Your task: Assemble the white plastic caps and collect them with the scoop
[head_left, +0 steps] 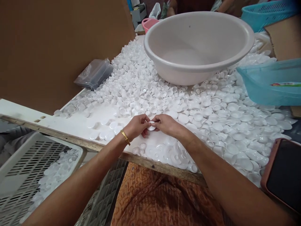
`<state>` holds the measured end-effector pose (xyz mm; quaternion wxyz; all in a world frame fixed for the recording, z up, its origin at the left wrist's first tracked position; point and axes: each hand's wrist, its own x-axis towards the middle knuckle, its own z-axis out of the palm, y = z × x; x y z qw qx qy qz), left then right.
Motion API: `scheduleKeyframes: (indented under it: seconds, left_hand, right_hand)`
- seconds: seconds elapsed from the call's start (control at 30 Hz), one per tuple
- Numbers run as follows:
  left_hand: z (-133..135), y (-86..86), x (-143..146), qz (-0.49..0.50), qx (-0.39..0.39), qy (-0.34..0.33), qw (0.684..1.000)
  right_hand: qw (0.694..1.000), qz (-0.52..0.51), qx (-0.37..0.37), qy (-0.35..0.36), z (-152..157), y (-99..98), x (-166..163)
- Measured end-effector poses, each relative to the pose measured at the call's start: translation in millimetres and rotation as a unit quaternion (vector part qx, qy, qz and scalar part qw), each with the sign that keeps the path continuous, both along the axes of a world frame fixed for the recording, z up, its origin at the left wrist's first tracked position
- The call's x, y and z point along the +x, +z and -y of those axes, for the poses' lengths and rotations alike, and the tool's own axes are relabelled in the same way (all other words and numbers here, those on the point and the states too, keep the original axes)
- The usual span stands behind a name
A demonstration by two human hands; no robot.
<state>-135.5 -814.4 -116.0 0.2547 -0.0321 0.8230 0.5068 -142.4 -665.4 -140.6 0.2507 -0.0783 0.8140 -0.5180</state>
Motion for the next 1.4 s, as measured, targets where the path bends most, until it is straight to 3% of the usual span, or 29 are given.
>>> scheduleKeyframes:
  seconds: [0.17, 0.3, 0.5, 0.93, 1.13, 1.4]
  left_hand:
    - [4, -3.9, 1, 0.003, 0.015, 0.005, 1.0]
    - [5, -8.6, 3, -0.035, -0.006, 0.011, 0.999]
    - [5, -8.0, 4, -0.001, 0.011, 0.041, 0.999]
    - [4, -7.6, 8, 0.003, 0.0, 0.007, 1.0]
    - [5, -1.9, 3, 0.079, 0.0, -0.021, 0.997]
    - [5, 0.8, 2, 0.136, 0.036, -0.009, 0.99]
  right_hand:
    - [1.0, -0.024, -0.005, -0.011, 1, -6.8, -1]
    - [0.998, -0.059, 0.028, -0.013, 2, -11.0, -1]
    - [0.991, -0.109, 0.069, -0.019, 6, -12.6, -1]
    - [0.996, -0.073, 0.052, -0.004, 6, -5.5, 3]
    - [0.995, -0.089, 0.028, -0.022, 8, -12.0, 2]
    - [0.996, -0.079, 0.043, 0.023, 6, -13.2, -4]
